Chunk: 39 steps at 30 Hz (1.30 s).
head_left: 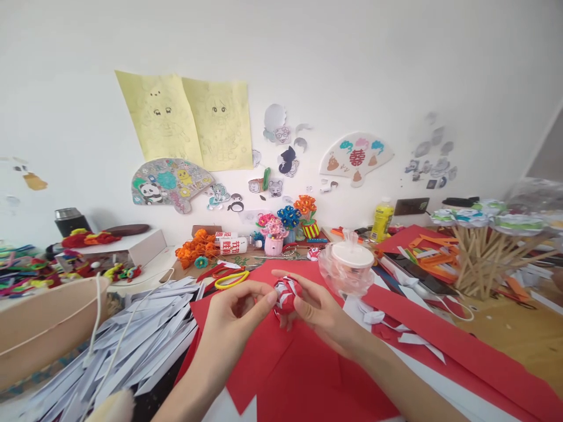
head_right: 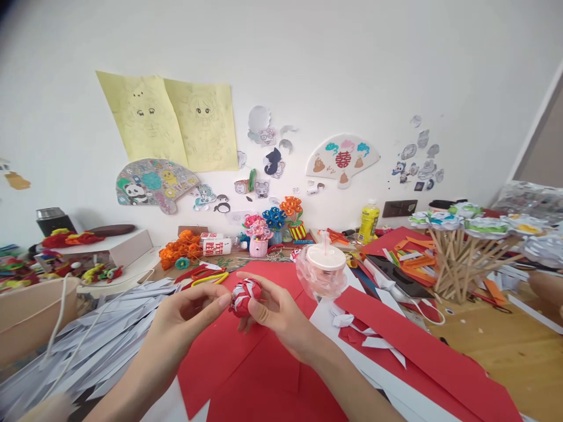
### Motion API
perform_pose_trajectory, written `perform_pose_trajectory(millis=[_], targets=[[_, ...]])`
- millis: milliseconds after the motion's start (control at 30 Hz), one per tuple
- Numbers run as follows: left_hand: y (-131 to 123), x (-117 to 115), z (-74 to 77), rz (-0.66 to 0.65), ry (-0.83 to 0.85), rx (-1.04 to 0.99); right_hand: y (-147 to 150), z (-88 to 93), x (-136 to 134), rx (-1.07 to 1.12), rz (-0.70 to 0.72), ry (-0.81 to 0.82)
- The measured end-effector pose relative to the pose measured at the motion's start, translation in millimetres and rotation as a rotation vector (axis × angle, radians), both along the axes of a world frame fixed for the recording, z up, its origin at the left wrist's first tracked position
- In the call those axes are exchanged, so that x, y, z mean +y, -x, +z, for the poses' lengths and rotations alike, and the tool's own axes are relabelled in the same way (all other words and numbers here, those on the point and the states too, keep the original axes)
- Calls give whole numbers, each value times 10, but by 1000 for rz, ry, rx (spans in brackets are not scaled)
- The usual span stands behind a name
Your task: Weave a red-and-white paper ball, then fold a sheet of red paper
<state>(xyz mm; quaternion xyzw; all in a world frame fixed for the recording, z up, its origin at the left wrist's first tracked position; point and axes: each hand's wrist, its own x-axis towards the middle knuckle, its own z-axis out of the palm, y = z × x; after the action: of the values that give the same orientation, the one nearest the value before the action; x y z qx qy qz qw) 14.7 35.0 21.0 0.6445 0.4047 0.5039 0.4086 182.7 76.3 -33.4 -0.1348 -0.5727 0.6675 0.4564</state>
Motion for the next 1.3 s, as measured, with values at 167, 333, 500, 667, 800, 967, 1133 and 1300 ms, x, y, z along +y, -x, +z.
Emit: perform_pose_trajectory(millis=[167, 333, 500, 667, 800, 967, 1133, 1300], targets=[[-21, -23, 7, 75, 22, 44, -3, 1, -13, -3, 6, -15], [-15, 16, -14, -20, 79, -35, -18, 4, -15, -13, -3, -19], [-7, -4, -4, 49, 102, -27, -23, -8, 5, -36, 7, -26], [-29, -43, 33, 43, 110, -4, -17, -33, 18, -30, 10, -27], [-23, -34, 40, 13, 135, -8, -12, -29, 13, -42, 10, -36], [17, 14, 14, -70, 148, 8, -13, -19, 12, -86, 3, -55], [37, 45, -63, -45, 129, 29, -21, -22, 17, -113, 8, -61], [38, 52, -103, 35, 97, 81, -21, -21, 8, -103, 16, -50]])
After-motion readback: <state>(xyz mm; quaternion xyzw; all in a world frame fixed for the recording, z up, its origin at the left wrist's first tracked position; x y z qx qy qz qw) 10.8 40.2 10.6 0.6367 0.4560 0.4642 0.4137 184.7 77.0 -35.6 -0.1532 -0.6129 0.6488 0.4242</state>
